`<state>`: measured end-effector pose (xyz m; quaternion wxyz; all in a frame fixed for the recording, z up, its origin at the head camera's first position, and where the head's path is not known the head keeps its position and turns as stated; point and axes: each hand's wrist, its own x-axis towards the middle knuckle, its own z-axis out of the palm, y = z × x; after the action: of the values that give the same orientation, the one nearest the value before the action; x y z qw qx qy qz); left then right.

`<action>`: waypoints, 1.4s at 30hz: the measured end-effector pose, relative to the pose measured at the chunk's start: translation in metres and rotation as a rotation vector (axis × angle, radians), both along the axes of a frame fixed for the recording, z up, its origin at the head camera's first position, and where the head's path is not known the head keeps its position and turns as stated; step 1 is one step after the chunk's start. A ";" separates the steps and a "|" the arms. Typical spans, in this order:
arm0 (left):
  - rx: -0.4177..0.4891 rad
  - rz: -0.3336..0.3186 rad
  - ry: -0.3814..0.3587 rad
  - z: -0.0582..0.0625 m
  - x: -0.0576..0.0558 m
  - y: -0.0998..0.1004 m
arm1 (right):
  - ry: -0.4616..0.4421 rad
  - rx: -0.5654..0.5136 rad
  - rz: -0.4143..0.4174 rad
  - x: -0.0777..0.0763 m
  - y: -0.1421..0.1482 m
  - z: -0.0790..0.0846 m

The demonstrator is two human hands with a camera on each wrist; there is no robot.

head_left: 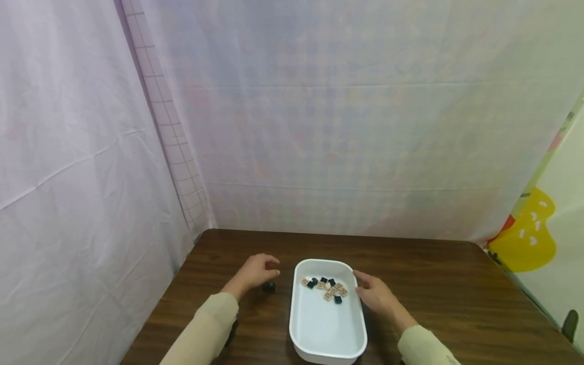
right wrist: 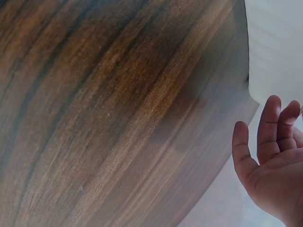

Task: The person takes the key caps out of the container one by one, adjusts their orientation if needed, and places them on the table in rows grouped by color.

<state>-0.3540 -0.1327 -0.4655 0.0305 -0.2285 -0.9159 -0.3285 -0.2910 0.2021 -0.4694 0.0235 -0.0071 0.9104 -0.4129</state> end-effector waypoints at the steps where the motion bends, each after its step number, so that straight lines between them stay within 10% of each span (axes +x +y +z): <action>1: 0.007 0.000 -0.006 0.002 0.001 0.002 | -0.003 0.000 0.000 0.000 0.000 0.000; 21: 0.061 -0.081 -0.052 0.022 0.011 0.074 | -0.018 -0.013 -0.016 0.000 0.002 0.000; 42: -0.287 -0.209 0.100 -0.010 0.025 0.143 | 0.063 -0.053 0.005 0.008 -0.003 -0.002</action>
<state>-0.3294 0.0099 -0.4753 0.0089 -0.3404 -0.9221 -0.1839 -0.2828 0.1994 -0.4716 -0.0042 -0.0229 0.8995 -0.4362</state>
